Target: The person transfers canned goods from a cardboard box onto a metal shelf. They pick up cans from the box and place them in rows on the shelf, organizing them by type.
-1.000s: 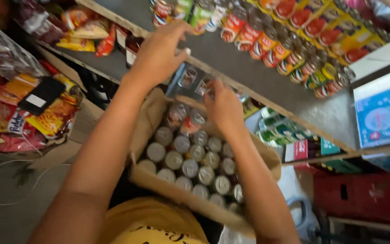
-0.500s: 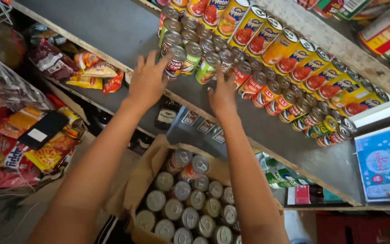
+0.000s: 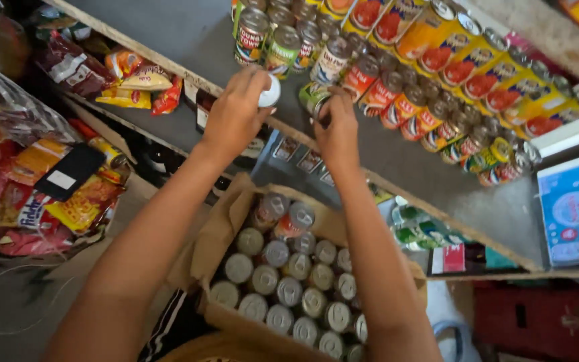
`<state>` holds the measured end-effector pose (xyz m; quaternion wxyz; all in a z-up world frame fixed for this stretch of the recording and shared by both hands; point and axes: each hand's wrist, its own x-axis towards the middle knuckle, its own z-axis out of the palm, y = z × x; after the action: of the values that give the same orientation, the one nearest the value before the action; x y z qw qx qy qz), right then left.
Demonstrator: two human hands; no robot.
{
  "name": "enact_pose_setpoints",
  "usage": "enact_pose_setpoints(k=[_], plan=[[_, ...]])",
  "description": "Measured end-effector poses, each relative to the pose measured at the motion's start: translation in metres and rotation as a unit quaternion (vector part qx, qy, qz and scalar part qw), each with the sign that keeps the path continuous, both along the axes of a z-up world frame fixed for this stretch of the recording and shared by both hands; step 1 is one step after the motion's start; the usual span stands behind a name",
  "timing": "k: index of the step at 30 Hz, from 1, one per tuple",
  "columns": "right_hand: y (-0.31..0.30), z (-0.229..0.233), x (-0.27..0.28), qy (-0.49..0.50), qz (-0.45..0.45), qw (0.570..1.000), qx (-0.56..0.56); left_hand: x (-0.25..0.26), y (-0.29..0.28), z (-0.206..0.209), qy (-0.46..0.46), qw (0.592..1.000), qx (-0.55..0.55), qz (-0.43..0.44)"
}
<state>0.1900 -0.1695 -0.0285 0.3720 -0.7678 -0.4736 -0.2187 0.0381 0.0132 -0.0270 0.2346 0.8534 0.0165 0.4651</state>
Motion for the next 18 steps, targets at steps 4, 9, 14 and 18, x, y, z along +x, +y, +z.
enact_pose_setpoints(k=[4, 9, 14, 18], plan=[[-0.029, 0.025, -0.031, -0.001, 0.006, 1.000, 0.022, -0.013, -0.027, 0.015, -0.062, 0.996, 0.016, -0.061], [-0.087, 0.061, -0.071, -0.060, 0.000, 0.998, 0.012, -0.020, -0.083, 0.053, -0.081, 0.994, 0.027, -0.075], [-0.151, 0.076, -0.102, 0.001, -0.056, 0.998, 0.007, -0.032, -0.139, 0.074, -0.023, 0.995, 0.025, -0.095], [-0.194, 0.076, -0.125, 0.054, -0.139, 0.987, -0.056, -0.034, -0.177, 0.047, -0.009, 0.976, -0.043, -0.215]])
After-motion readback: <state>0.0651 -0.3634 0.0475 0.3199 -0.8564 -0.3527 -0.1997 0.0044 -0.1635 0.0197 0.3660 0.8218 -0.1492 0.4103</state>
